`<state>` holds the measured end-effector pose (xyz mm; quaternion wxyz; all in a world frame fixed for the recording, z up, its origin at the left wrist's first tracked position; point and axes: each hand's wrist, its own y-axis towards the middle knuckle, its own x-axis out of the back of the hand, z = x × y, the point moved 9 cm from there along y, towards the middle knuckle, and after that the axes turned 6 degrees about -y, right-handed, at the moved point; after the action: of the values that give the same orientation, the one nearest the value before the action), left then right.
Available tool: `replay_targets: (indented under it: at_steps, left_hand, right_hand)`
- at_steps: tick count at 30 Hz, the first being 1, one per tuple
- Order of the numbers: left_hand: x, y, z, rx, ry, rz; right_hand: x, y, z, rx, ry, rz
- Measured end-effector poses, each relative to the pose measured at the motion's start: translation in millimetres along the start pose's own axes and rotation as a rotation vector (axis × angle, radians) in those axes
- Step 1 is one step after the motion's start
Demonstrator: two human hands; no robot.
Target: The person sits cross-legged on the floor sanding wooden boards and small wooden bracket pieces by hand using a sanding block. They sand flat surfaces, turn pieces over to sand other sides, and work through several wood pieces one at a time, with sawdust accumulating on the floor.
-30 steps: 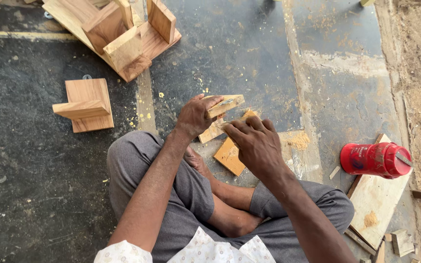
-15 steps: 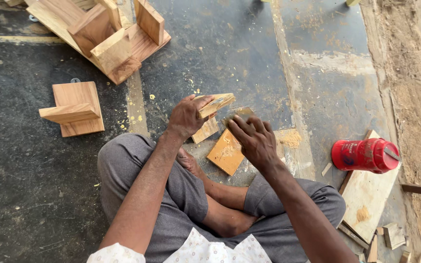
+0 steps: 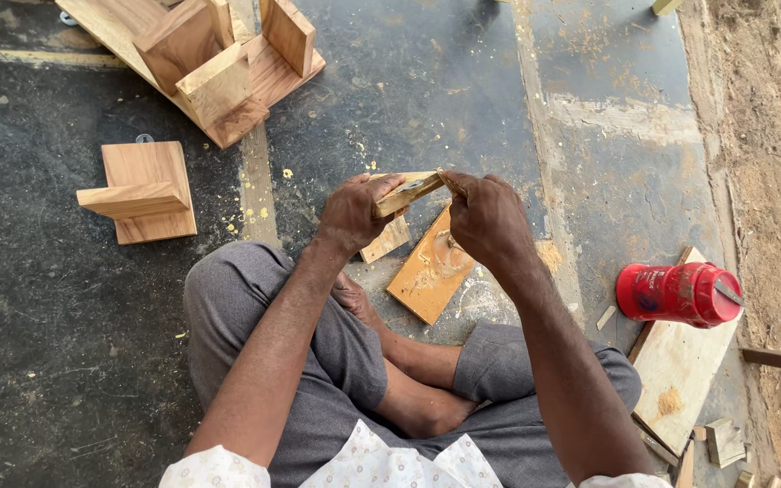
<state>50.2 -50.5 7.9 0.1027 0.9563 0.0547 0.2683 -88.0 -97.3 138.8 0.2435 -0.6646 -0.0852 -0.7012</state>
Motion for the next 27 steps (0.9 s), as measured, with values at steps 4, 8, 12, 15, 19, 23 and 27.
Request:
replay_targets:
  at_steps: [4, 8, 12, 15, 19, 23, 27]
  left_hand:
    - [-2, 0, -1, -0.009, -0.003, -0.023]
    - [-3, 1, -2, -0.012, 0.036, -0.014]
    - [5, 0, -10, -0.071, -0.03, -0.074]
    - [4, 1, -9, -0.041, -0.026, -0.059]
    - [4, 3, -9, -0.023, 0.007, -0.062]
    - [5, 3, -11, -0.052, -0.014, -0.077]
    - [3, 2, -9, -0.026, -0.013, -0.065]
  right_hand:
    - [-3, -10, 27, 0.029, -0.102, 0.062]
    - [-2, -29, 39, -0.004, -0.085, 0.191]
    - [19, -24, 6, -0.112, 0.107, 0.155]
    - [26, -12, 9, 0.041, 0.087, -0.02]
    - [1, -8, 13, -0.01, 0.004, 0.01]
    - [-17, -19, 28, -0.028, 0.045, 0.138]
    - [-9, -26, 60, 0.053, -0.027, 0.071]
